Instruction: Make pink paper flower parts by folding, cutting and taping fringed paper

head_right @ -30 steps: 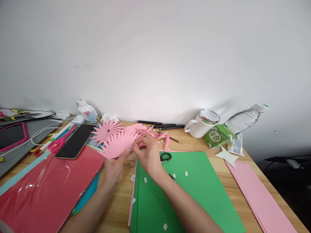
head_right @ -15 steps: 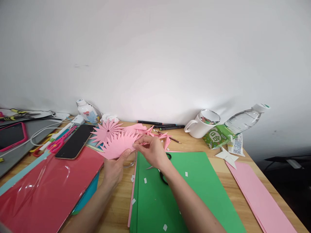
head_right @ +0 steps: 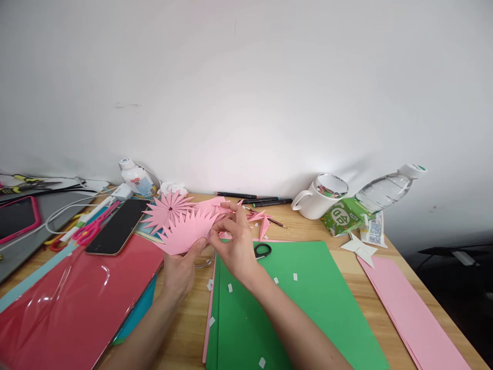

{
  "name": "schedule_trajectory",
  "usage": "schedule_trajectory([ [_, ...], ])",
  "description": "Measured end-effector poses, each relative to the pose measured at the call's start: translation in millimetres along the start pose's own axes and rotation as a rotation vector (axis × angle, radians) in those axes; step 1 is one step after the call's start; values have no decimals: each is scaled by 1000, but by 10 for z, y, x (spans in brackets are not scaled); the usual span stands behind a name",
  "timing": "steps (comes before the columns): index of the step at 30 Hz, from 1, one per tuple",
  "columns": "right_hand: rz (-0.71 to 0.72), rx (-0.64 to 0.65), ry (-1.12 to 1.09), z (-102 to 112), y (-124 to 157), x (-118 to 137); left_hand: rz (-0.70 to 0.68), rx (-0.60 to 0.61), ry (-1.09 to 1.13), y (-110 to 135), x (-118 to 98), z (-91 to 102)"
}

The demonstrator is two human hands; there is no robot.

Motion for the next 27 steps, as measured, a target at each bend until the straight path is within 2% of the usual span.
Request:
schedule_trajectory([
  [7,205,-112,77,4,30,6,-23,23,-36,-12,-20,1],
  [9,219,-121,59,2,35,9,-26,6,-36,-17,-23,6],
  [11,160,-105,17,-2,28,-8,-23,-7,-32,-20,-20,7],
  [16,-129,-13,-125,-38,4,-109,-1,-11,-28,-18,-3,-5],
  [21,-238,89,-217,-79,-18,-155,25,-26,-15,-9,21,9],
  [24,-185,75,-175,-69,-24,-136,40,-16,8,-4,26,5],
  [27,-4,-23,-84,-37,-11,-75,52,-24,21,1,20,0],
])
Point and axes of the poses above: each hand's wrist, its own y-axis away from the middle knuckle, its own z-axis out of the back of the hand, x = y × z, the point moved 4 cm from there along -y, towards the middle knuckle, and after that the axes turned 15 degrees about -z, right-handed, at the moved point
